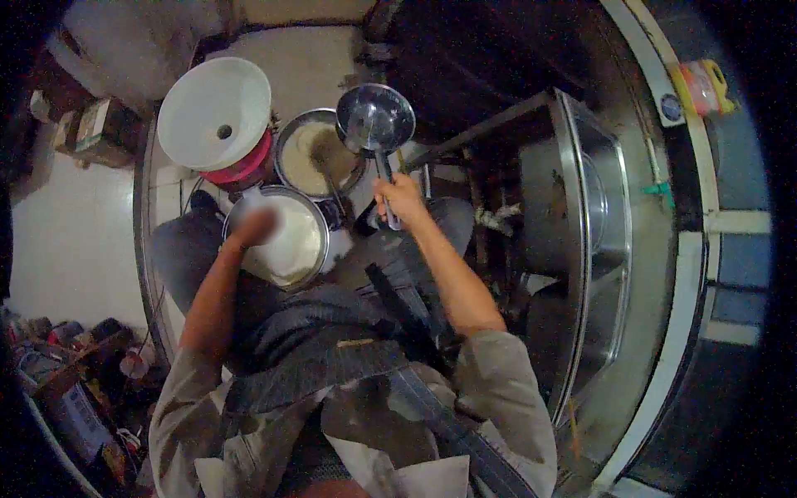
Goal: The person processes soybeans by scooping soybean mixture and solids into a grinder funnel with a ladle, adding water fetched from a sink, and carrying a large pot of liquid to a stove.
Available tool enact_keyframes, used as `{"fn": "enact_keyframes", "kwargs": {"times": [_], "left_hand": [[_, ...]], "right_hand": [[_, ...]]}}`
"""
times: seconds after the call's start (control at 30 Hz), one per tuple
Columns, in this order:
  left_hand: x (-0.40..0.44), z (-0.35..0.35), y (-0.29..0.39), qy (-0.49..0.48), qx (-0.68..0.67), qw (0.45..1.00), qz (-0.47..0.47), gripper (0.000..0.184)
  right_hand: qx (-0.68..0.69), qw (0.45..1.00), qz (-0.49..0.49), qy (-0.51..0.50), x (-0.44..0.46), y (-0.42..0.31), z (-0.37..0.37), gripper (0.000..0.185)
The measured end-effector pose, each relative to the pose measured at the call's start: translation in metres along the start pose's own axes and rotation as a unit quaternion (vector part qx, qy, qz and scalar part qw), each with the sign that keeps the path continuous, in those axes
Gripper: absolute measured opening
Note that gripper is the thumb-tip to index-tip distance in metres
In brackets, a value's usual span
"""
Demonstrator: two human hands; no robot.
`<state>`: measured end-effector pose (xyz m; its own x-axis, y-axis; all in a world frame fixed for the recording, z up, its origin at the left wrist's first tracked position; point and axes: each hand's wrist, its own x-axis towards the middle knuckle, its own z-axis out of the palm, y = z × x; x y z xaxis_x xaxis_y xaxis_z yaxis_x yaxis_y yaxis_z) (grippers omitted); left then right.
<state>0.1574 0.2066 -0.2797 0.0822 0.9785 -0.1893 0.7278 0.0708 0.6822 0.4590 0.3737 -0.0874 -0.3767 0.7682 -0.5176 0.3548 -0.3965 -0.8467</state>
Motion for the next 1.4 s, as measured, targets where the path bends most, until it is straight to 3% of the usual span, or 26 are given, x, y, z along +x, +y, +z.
{"fn": "enact_keyframes", "kwargs": {"times": [0.17, 0.27, 0.6, 0.83, 0.9, 1.4], "left_hand": [[-0.006, -0.015, 0.019, -0.035, -0.032, 0.996, -0.076, 0.026], [-0.004, -0.003, 0.012, -0.047, -0.028, 0.997, -0.050, 0.026], [-0.002, -0.031, 0.040, -0.061, 0.003, 0.994, -0.086, 0.025], [-0.001, -0.027, 0.039, -0.049, -0.027, 0.996, -0.074, 0.026], [-0.004, -0.030, 0.042, -0.045, -0.056, 0.994, -0.088, 0.026], [-0.007, -0.036, 0.045, -0.051, -0.088, 0.987, -0.125, 0.027]], "right_hand": [[-0.003, 0.998, 0.064, -0.008, 0.045, 0.078, 0.035, 0.020], [-0.046, 0.995, 0.088, -0.001, 0.056, 0.115, 0.033, 0.023], [-0.061, 0.979, 0.187, 0.048, 0.067, 0.148, 0.036, 0.017], [-0.024, 0.978, 0.198, 0.054, 0.076, 0.144, 0.032, 0.017], [-0.053, 0.985, 0.144, 0.075, 0.079, 0.141, 0.036, 0.017], [-0.068, 0.991, 0.098, 0.065, 0.142, 0.114, 0.045, 0.019]]}}
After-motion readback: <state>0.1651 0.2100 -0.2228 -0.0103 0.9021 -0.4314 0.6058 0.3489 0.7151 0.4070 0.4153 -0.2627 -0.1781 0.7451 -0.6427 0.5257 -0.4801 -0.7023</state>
